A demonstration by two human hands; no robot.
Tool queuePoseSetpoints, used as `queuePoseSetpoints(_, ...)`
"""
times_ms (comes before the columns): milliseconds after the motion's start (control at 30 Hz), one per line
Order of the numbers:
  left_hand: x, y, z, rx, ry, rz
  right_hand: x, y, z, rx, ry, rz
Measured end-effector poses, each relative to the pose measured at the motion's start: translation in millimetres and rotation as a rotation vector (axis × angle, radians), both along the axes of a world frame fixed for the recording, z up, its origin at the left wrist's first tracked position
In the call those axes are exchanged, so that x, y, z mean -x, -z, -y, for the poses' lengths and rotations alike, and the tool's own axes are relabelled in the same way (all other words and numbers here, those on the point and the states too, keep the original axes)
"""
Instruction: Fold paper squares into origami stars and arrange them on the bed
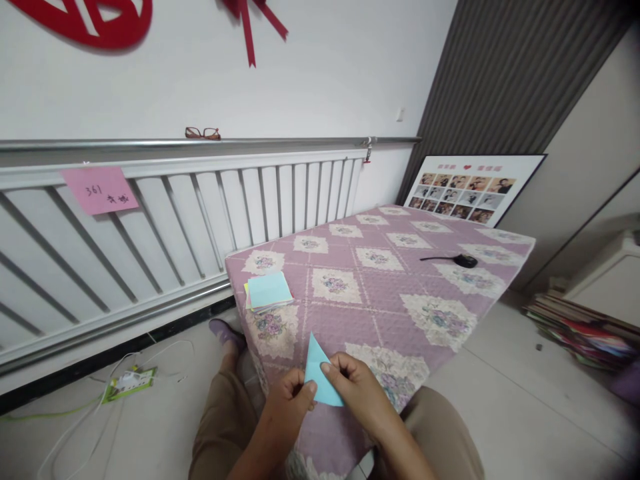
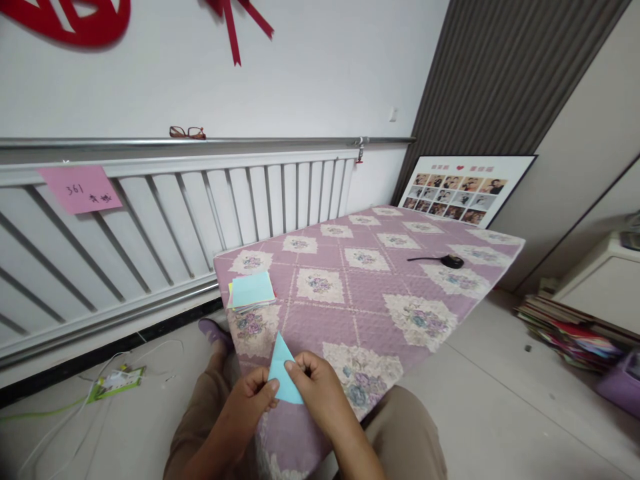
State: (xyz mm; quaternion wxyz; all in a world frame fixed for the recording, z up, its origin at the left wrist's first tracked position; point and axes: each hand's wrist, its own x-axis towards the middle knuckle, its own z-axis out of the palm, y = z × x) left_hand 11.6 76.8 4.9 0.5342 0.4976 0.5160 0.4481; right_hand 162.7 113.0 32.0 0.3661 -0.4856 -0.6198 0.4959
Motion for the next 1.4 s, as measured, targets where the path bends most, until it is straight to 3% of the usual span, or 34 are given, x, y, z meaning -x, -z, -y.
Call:
queuePoseSetpoints(667,-1,0.6,0,0.006,0.001,0.025,0,-0.6,0,0.036,0.007,-0.044)
queuePoseSetpoints(933,-1,5.1,1,-0.012,-0.052,0.087,-3,-10.8,4,0.008,-0.05,0.002)
queuePoseSetpoints(1400,-3,-0.5,2,0.0,-0.102,0.197,-2,-10.1,5,0.016,-0.058,0.0)
